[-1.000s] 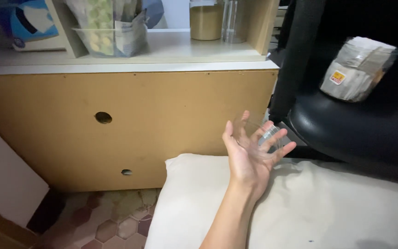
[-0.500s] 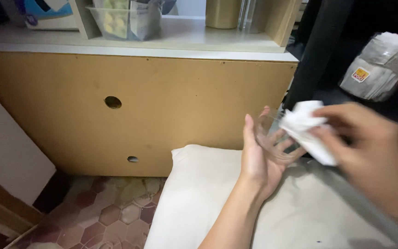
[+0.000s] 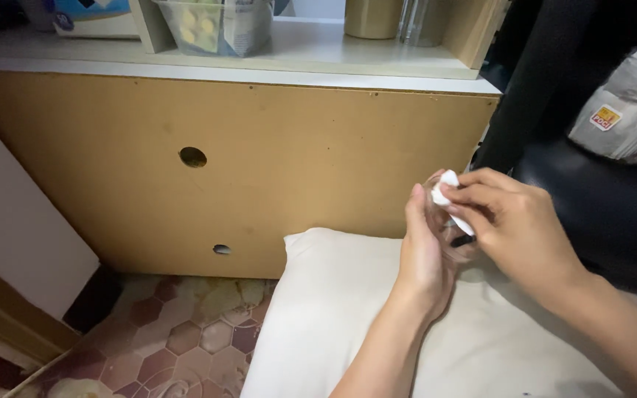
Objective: Cleaning a plastic jar lid with a tissue and organizing several jars on a low wooden shelf.
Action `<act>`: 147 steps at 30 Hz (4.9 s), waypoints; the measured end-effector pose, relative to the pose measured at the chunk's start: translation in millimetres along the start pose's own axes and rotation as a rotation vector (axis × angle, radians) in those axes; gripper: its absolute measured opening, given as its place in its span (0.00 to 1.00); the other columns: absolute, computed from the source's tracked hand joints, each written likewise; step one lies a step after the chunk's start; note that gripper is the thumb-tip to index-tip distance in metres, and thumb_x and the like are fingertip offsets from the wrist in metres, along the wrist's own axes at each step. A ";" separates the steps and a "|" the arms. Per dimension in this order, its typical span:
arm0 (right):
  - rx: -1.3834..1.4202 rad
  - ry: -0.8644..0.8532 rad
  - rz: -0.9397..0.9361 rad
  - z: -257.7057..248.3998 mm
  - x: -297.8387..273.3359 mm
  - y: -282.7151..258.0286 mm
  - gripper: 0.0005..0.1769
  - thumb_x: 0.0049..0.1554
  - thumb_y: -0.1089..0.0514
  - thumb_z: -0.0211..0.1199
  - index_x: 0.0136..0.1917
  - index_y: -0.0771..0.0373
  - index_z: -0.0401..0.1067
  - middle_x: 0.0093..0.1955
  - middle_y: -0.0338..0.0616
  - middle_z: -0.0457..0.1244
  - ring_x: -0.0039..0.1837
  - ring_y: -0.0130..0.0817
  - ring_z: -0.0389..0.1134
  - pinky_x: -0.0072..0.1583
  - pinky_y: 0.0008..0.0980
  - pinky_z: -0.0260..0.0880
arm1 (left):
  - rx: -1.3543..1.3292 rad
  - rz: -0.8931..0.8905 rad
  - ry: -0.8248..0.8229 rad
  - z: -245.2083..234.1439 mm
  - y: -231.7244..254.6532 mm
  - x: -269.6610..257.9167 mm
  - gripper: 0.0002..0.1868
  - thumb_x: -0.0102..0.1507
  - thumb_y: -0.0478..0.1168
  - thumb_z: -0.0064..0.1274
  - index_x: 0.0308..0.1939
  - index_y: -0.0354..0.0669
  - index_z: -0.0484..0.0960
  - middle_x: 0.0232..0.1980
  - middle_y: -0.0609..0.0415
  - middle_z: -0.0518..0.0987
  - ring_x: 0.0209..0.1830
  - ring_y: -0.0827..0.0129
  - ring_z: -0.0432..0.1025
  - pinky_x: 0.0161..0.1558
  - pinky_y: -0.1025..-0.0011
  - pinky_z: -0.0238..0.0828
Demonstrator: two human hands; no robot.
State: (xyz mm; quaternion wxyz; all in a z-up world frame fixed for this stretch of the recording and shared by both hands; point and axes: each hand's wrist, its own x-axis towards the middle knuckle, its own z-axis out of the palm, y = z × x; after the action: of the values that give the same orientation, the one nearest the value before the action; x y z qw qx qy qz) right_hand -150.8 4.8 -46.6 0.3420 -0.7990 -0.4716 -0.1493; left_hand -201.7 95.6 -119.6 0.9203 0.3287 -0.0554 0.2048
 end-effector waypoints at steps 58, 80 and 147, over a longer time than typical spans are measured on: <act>0.015 -0.030 0.245 5.5 -4.0 11.2 0.10 0.54 0.63 0.70 0.50 0.69 0.79 0.39 0.46 0.72 0.40 0.28 0.74 0.46 0.28 0.72 | 0.077 0.075 0.135 5.5 6.3 -0.8 0.39 0.69 0.68 0.26 0.79 0.56 0.57 0.58 0.44 0.76 0.56 0.66 0.73 0.58 0.68 0.69; 0.302 -0.015 0.303 7.7 1.8 5.7 0.12 0.51 0.61 0.71 0.49 0.67 0.80 0.42 0.45 0.74 0.43 0.26 0.74 0.47 0.29 0.74 | 0.072 0.030 0.107 4.9 -13.3 1.8 0.42 0.67 0.69 0.30 0.78 0.50 0.61 0.63 0.55 0.75 0.51 0.70 0.71 0.46 0.68 0.72; 0.584 -0.060 0.331 20.1 -32.2 43.7 0.15 0.61 0.60 0.58 0.59 0.70 0.70 0.53 0.53 0.69 0.54 0.33 0.67 0.57 0.33 0.67 | -0.115 -0.034 0.212 -16.8 -27.3 17.3 0.34 0.74 0.61 0.53 0.54 0.27 0.64 0.49 0.48 0.61 0.50 0.59 0.56 0.54 0.60 0.58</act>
State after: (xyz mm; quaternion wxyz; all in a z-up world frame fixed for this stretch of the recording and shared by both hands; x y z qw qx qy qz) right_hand -131.6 -16.4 -96.9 0.5621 -0.7370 -0.3681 0.0735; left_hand -175.2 93.0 -144.5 0.9416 0.2527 0.0363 0.2195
